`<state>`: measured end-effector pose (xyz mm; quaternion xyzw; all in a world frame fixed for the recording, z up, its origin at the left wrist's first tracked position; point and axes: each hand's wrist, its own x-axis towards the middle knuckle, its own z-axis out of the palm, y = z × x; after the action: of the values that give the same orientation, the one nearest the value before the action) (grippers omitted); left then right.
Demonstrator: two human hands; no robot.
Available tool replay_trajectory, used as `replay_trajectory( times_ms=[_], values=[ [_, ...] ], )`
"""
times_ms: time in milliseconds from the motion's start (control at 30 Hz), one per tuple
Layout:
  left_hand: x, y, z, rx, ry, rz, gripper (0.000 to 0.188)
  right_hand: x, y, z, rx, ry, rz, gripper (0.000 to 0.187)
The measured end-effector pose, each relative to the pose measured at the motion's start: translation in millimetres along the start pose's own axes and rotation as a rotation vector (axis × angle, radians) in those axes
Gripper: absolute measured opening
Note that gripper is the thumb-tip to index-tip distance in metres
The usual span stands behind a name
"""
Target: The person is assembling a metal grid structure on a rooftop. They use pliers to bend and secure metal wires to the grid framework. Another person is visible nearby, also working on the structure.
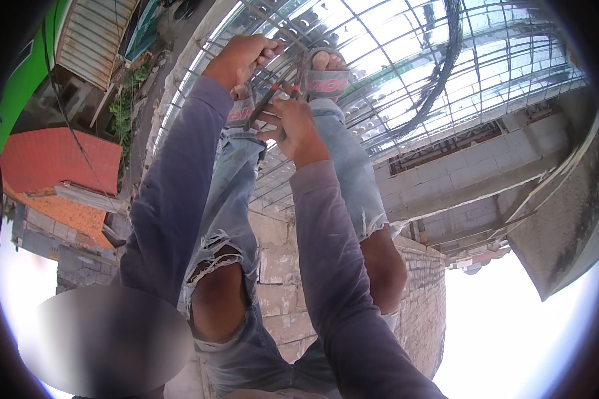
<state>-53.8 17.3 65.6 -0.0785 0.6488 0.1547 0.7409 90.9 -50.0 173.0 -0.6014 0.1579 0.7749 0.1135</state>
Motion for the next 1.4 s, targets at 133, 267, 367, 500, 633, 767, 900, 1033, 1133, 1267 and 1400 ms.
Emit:
replay_trajectory(
  times_ms=[133, 267, 367, 500, 633, 767, 900, 1033, 1133, 1267, 1400],
  values=[
    [-1, -4, -3, 0.042, 0.004, 0.008, 0.018, 5, 6, 11, -0.028, 0.051, -0.008, 0.065],
    [-3, -5, -6, 0.028, 0.011, 0.008, 0.018, 6, 3, 34, -0.081, 0.184, -0.021, 0.066],
    [-2, -3, -7, 0.051, -0.008, -0.013, 0.023, 24, 12, 33, 0.067, 0.25, -0.005, 0.034],
    [-7, 4, -6, 0.128, -0.007, -0.012, 0.023, 25, 14, 39, 0.083, 0.3, -0.003, 0.032],
    [-7, 2, -7, 0.158, 0.003, 0.008, 0.022, 21, 7, 51, 0.097, 0.333, 0.0, 0.032],
    [-10, -2, -5, 0.197, -0.012, 0.04, 0.023, 24, -2, 58, 0.181, 0.245, 0.06, 0.032],
    [-9, -4, -6, 0.238, -0.037, 0.069, 0.023, 30, 7, 53, 0.25, 0.229, 0.053, 0.031],
    [-17, -3, -3, 0.294, -0.053, 0.101, 0.025, 21, 13, 41, 0.242, 0.208, -0.015, 0.02],
    [-17, 3, -5, 0.543, -0.108, 0.128, 0.032, 19, 11, 21, 0.292, 0.043, -0.03, 0.018],
    [-53, 26, 23, 0.895, -0.039, 0.081, 0.048, 26, 9, -8, 0.65, -0.249, 0.033, 0.016],
    [-49, 15, 38, 0.558, -0.188, -0.253, 0.051, 32, 20, 11, 1.081, -0.587, -0.145, 0.016]
  ],
)
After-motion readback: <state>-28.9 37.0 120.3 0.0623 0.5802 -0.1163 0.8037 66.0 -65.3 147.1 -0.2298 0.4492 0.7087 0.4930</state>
